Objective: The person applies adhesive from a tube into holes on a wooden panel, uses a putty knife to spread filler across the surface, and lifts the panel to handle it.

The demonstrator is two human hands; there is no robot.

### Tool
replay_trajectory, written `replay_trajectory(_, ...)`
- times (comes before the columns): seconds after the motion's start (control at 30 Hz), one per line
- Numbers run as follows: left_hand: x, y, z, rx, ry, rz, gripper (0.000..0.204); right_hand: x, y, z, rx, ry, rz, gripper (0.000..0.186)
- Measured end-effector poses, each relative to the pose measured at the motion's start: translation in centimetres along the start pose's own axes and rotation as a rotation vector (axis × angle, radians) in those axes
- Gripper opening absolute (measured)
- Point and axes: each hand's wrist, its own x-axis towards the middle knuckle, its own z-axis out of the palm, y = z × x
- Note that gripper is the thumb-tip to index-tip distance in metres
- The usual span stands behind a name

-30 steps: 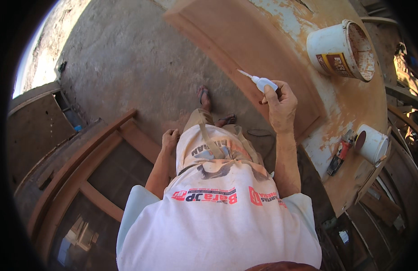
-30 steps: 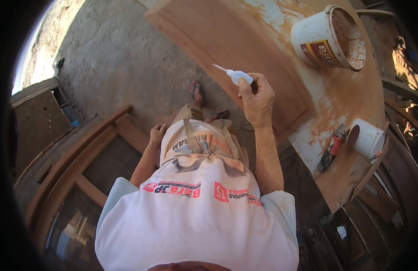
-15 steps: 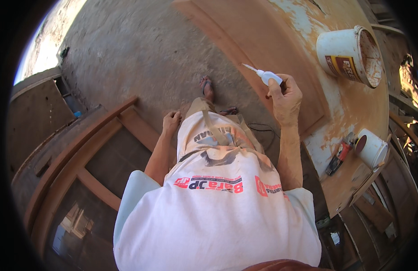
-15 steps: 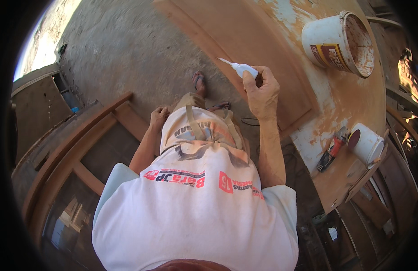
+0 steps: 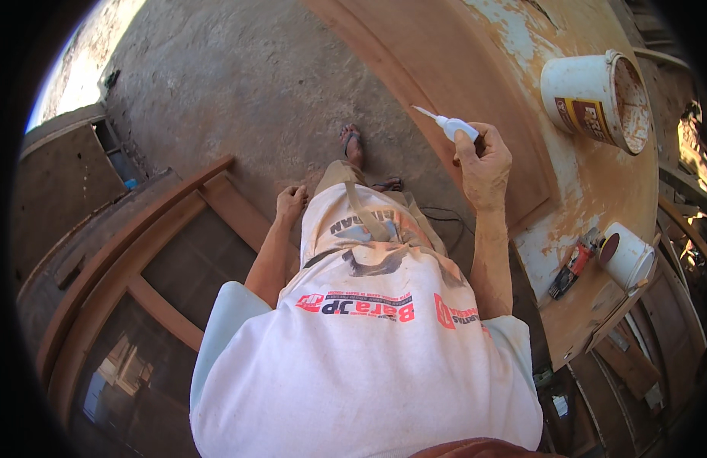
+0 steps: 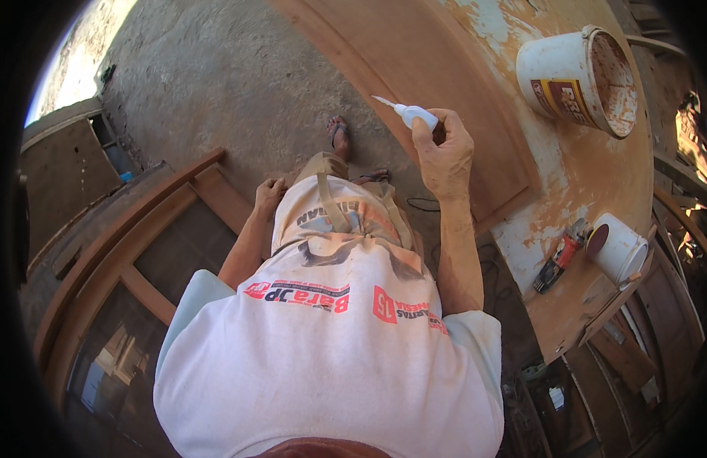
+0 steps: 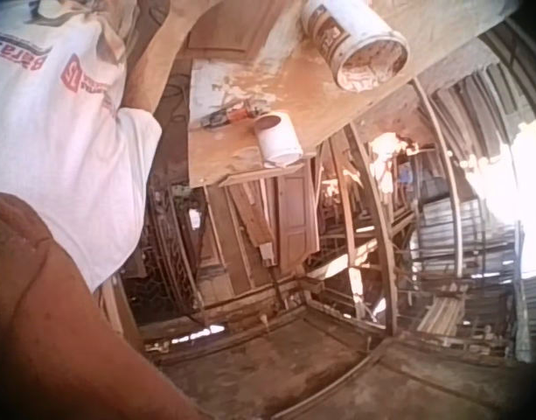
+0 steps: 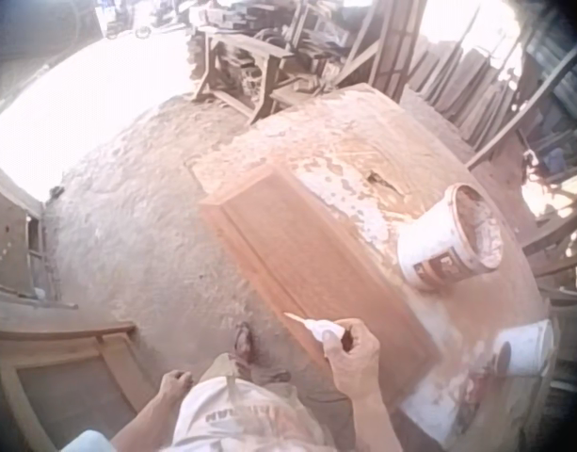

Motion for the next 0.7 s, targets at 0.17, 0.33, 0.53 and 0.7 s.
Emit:
replay_trajectory(0.17, 0.1, -0.1, 0.1, 0.004, 0.003, -0.007, 0.036, 0.2, 0.0, 0.0, -0.032, -0.004, -0.006, 0.017)
replay_trajectory(0.33, -0.2, 0.5, 0.2, 0.013, -0.002, -0.018, 0.035, 0.0, -0.1, 0.0, -0.039, -0.001, -0.004, 0.017)
replay_trajectory(0.53, -0.6, 1.1, 0.1, 0.011, 0.000, 0.010, 0.035, 0.1, -0.1, -0.1, -0.039, 0.000, 0.007, 0.018)
replay_trajectory(0.7, -0.6, 1.3, 0.0, 0.011, 0.007, 0.012, 0.035, 0.0, -0.5, 0.0, -0.020, -0.002, 0.009, 0.018)
